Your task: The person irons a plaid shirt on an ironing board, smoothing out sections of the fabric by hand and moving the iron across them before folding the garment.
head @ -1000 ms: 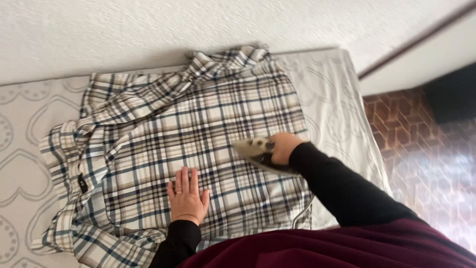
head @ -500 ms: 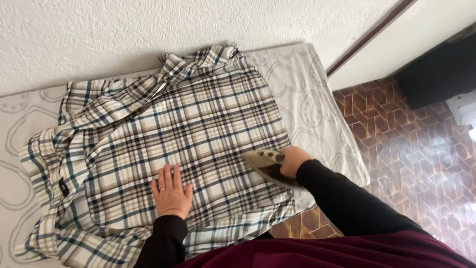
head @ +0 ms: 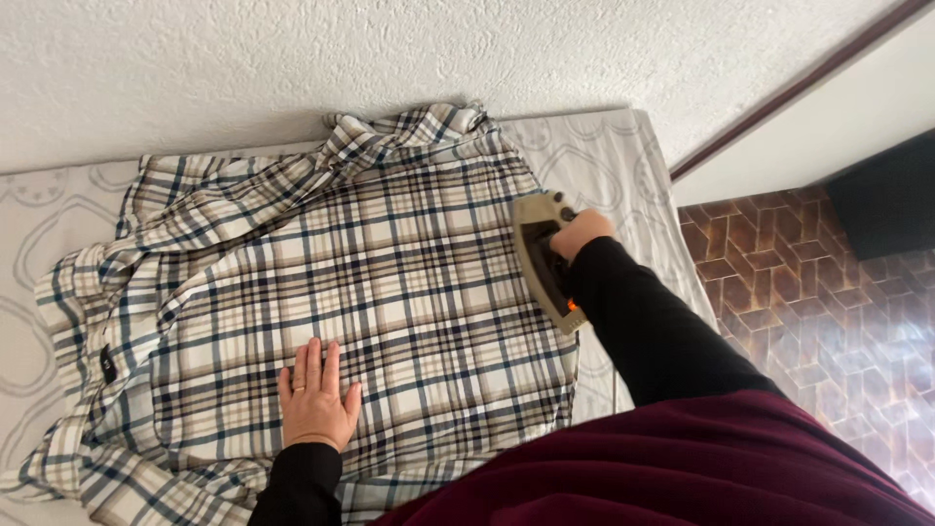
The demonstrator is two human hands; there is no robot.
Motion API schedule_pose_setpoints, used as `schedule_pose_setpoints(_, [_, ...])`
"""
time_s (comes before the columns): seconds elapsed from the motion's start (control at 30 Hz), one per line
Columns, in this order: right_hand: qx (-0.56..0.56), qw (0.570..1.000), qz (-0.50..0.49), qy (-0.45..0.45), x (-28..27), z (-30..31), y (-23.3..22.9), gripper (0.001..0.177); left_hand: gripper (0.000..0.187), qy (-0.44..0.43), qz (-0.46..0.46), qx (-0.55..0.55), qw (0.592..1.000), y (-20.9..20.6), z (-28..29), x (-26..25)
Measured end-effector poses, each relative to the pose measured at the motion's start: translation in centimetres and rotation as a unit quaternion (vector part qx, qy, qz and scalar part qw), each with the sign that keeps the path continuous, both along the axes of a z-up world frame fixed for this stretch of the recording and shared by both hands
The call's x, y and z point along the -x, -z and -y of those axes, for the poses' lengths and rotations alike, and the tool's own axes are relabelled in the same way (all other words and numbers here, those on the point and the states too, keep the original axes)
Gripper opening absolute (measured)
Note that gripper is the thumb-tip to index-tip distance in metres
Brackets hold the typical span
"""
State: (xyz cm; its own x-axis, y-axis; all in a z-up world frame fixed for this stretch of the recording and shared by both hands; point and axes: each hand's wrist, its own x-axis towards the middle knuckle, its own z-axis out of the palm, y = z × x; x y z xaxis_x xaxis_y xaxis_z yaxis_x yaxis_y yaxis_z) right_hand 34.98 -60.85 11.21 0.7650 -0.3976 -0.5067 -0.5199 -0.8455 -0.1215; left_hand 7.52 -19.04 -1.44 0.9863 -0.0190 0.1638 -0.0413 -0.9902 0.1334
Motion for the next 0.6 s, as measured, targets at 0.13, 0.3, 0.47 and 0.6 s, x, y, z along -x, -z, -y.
schedule_pose_setpoints(0.13, [-0.011,0.999,0.044,0.023,-0.1,3.4,-0.6,0.044,0.077,-0.002,0.008,-0.001,1.0,0.5,-0.1,0.2])
schedule_pose_setpoints(0.3, [0.036,0.999,-0.022,0.032,-1.1,9.5,-2.2,0.045,0.077,-0.006,-0.004,-0.009,1.0,1.0,-0.2,0.2])
schedule_pose_setpoints(0.47, [-0.2,0.947,0.164,0.192,0.5,10.3,-7.7,0.021,0.075,-0.009,0.01,-0.018,1.0,0.3,0.1,0.0])
schedule_pose_setpoints(0.6, [-0.304,0.854,0.338,0.254,1.7,12.9,-5.4,0.018,0.077,-0.014,0.011,0.0,1.0,1.4,-0.2,0.1])
